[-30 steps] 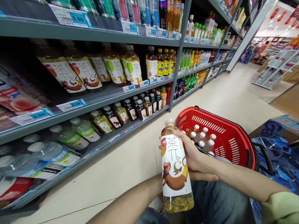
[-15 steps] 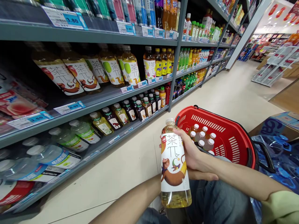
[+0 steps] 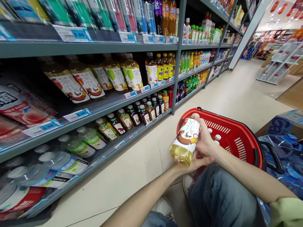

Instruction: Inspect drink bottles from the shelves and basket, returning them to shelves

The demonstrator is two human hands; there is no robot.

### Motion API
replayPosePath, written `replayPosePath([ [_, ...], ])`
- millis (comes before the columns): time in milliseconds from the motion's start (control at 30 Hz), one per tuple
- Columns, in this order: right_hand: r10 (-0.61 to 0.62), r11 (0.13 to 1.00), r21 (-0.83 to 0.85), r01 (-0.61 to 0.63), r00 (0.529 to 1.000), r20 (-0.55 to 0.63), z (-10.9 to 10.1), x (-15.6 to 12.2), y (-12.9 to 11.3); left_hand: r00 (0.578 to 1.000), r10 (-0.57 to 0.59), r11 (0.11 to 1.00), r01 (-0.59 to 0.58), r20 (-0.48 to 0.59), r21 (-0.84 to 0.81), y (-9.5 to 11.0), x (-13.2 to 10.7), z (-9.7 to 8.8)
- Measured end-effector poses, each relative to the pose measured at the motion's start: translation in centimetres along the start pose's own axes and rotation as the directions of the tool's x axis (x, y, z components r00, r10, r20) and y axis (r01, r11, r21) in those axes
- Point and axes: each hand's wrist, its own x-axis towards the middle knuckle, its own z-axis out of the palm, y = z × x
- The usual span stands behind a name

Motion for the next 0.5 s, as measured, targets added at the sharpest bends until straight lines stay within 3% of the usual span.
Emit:
replayPosePath([
  [100, -0.167, 0.983, 0.066, 0.171, 0.984, -0.065, -0.4, 1.0, -1.8, 0.977, -0.214, 0.936, 0.206, 0.002, -0.286, 0.1, 0.6, -0.9],
  [167, -0.232, 0.966, 0.083, 0.245, 0.963, -0.141, -0.7, 1.3, -2.8, 0.965, -0.230, 0.924, 0.176, -0.125, -0.341, 0.0, 1.0, -1.8],
  [233, -0.247, 0.961, 0.074, 0.266, 0.947, -0.204, -1.0, 1.5, -3.4, 0.961, -0.080, 0.964, 0.006, -0.267, -0.266, 0.0, 1.2, -2.6],
  [333, -0.232, 0.964, 0.074, 0.255, 0.943, -0.239, -1.4, 1.7, -3.7, 0.879, 0.179, 0.979, -0.202, -0.443, -0.006, 0.4, 1.3, -3.2],
  [400, -0.216, 0.967, 0.080, 0.242, 0.946, -0.242, -1.6, 1.8, -3.7, 0.830, 0.270, 0.962, -0.209, -0.488, 0.178, 0.9, 1.2, -3.2],
  [500, -0.191, 0.973, 0.086, 0.213, 0.958, -0.215, -1.6, 1.8, -3.5, 0.808, 0.363, 0.911, -0.204, -0.464, 0.358, 1.5, 0.8, -3.1],
])
